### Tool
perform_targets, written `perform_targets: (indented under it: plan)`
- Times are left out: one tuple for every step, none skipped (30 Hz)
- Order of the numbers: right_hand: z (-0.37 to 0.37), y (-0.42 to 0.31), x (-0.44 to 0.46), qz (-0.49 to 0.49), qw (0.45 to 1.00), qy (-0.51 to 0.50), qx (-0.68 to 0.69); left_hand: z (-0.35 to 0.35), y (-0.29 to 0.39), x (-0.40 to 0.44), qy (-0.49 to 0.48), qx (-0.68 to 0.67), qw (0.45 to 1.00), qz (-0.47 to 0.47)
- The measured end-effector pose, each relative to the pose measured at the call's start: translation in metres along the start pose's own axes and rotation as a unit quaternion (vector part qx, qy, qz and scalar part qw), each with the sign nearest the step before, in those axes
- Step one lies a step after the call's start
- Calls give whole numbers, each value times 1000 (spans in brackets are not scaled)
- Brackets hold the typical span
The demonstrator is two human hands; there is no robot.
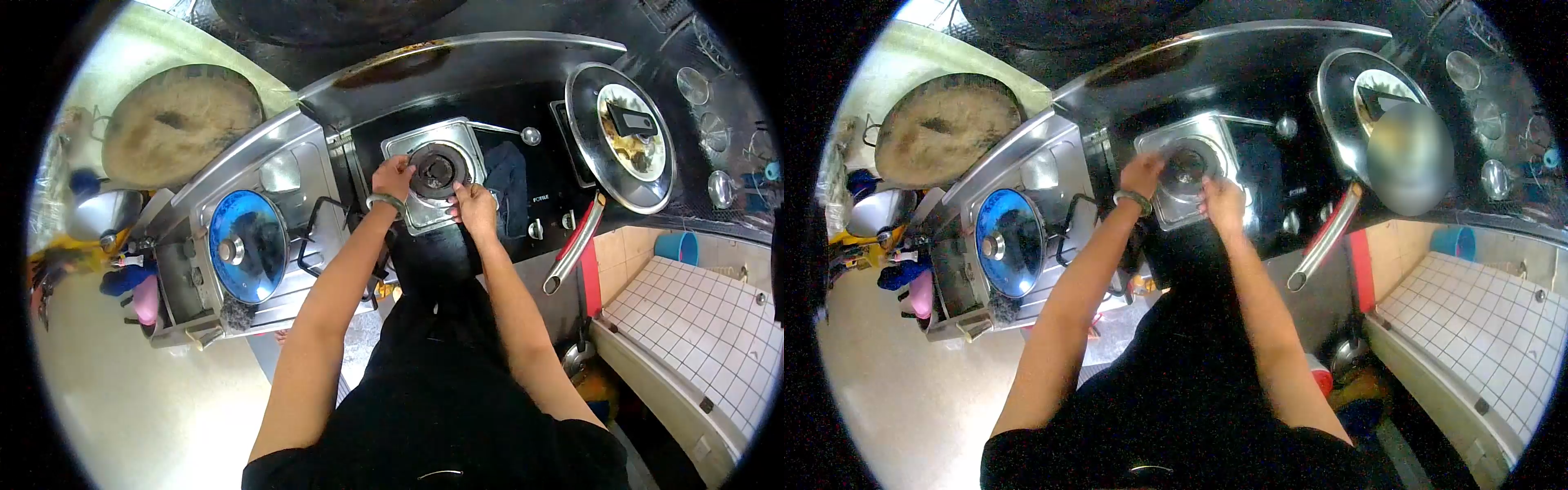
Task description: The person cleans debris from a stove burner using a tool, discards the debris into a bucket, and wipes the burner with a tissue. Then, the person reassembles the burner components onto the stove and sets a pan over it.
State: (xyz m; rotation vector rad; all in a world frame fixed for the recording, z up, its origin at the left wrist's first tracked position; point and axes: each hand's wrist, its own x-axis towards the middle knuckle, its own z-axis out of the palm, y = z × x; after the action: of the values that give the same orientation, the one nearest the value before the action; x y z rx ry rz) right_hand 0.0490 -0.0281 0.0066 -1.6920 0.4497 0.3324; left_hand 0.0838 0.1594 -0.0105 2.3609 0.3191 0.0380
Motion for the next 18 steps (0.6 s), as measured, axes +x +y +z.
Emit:
perform_targets:
  plan:
    - [-1, 1, 2, -16, 998, 4, -54, -1, 1, 0, 5, -1, 1000, 7]
    - [-1, 2, 3, -33, 994, 8, -108, -2, 2, 0, 10, -2, 1000, 15]
    - [-1, 8, 7, -80, 985, 29, -151, -2, 3, 0, 16, -3, 1000, 21]
    - [0, 17, 11, -107, 979, 39, -171, -2, 3, 0, 22, -14, 1000, 14]
    - [1, 25, 16, -132, 972, 49, -190, 0, 3, -1, 27, -26, 999, 7]
    - [1, 26, 17, -158, 963, 60, -209, 0, 5, -2, 32, -37, 999, 0]
    - [-1, 27, 17, -158, 963, 63, -210, -1, 7, -2, 33, -34, 999, 8]
    - [-2, 28, 17, -157, 963, 67, -210, -2, 9, -2, 33, -31, 999, 17]
    - [-4, 28, 17, -157, 963, 70, -210, -3, 9, -2, 33, -27, 999, 25]
    - [-5, 27, 18, -134, 967, 64, -208, 0, 6, -1, 33, -32, 999, 25]
    - [-7, 27, 18, -111, 971, 58, -206, 2, 3, 0, 33, -37, 998, 25]
    - [-8, 23, 18, -88, 974, 52, -203, 3, 3, 2, 33, -42, 998, 27]
    - [-8, 19, 18, -97, 971, 64, -210, 4, 2, 5, 20, -36, 999, 20]
    - [-10, 16, 15, -142, 962, 83, -219, 4, 1, 7, 7, -30, 999, 13]
    - [-9, 16, 17, -145, 960, 86, -222, 4, 0, 8, -5, -24, 1000, 6]
    - [-9, 16, 20, -149, 959, 89, -225, 3, 0, 8, -11, -21, 1000, 3]
    - [-8, 15, 22, -147, 960, 89, -220, 3, 0, 8, -17, -19, 1000, 1]
    - [-7, 15, 24, -145, 962, 89, -214, 5, -3, 9, -23, -16, 1000, -1]
